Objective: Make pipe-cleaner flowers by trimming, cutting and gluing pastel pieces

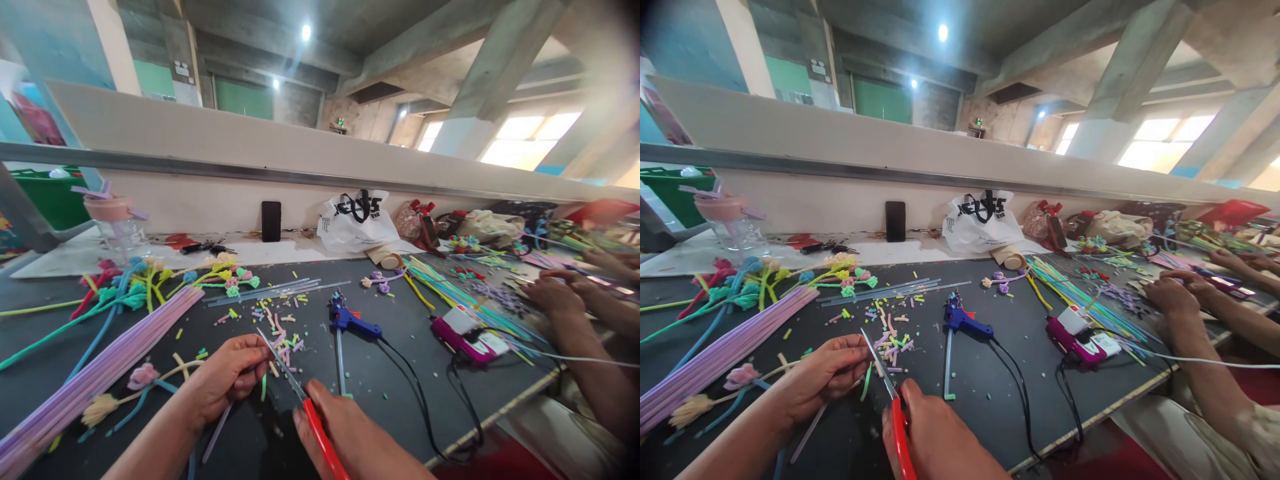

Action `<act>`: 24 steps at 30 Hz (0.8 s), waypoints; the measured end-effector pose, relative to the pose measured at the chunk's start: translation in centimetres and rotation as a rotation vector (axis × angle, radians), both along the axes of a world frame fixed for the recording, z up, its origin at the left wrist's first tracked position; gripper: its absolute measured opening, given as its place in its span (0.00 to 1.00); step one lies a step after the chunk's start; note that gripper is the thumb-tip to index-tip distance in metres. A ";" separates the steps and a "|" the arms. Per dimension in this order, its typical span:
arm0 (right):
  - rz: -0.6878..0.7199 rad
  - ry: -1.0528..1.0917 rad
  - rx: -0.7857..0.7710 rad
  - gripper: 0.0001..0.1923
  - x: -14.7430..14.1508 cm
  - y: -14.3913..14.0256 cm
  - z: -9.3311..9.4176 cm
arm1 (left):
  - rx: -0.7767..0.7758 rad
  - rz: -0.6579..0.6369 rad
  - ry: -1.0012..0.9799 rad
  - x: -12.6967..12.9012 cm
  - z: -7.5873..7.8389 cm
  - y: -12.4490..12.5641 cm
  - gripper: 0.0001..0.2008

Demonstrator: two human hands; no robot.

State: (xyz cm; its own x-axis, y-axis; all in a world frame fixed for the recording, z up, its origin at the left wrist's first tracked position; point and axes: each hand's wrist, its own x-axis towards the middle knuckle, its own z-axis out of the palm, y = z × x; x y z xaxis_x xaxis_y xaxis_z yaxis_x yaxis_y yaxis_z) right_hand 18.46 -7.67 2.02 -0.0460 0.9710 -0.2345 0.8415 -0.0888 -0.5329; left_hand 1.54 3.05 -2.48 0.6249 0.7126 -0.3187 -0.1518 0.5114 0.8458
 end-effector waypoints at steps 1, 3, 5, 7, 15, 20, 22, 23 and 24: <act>-0.016 0.005 0.006 0.08 0.0 0.0 -0.3 | 0.001 -0.002 -0.002 0.0 0.0 0.0 0.08; -0.043 0.028 0.025 0.08 0.1 0.1 -1.2 | -0.003 0.000 -0.003 0.0 0.0 0.0 0.07; -0.080 0.075 0.041 0.08 0.2 0.2 -2.2 | -0.009 0.007 -0.004 -0.1 -0.1 -0.1 0.07; -0.119 0.144 0.048 0.08 0.2 0.4 -3.2 | -0.013 0.007 -0.008 -0.1 -0.1 -0.1 0.07; -0.094 0.153 0.046 0.10 0.5 0.9 -2.7 | 0.001 -0.020 -0.039 0.0 0.6 -0.1 0.09; 0.035 0.177 0.052 0.12 1.7 0.1 -1.5 | -0.017 0.045 -0.101 0.0 0.7 0.0 0.08; 0.082 0.181 0.067 0.12 1.8 -0.1 -1.4 | -0.022 0.057 -0.122 -0.1 0.6 0.0 0.08; 0.090 0.174 0.069 0.13 1.8 -0.2 -1.4 | -0.022 0.058 -0.129 -0.1 0.6 0.0 0.08; 0.092 0.165 0.069 0.13 1.7 -0.2 -1.5 | -0.020 0.058 -0.133 -0.1 0.6 0.0 0.08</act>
State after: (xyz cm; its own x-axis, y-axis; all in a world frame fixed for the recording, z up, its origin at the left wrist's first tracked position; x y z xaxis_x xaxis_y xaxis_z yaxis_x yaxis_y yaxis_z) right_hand 20.18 -7.87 0.51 -0.1672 0.9745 -0.1496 0.7455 0.0256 -0.6661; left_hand 1.48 3.03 -1.86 0.6202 0.7433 -0.2507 -0.2915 0.5151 0.8060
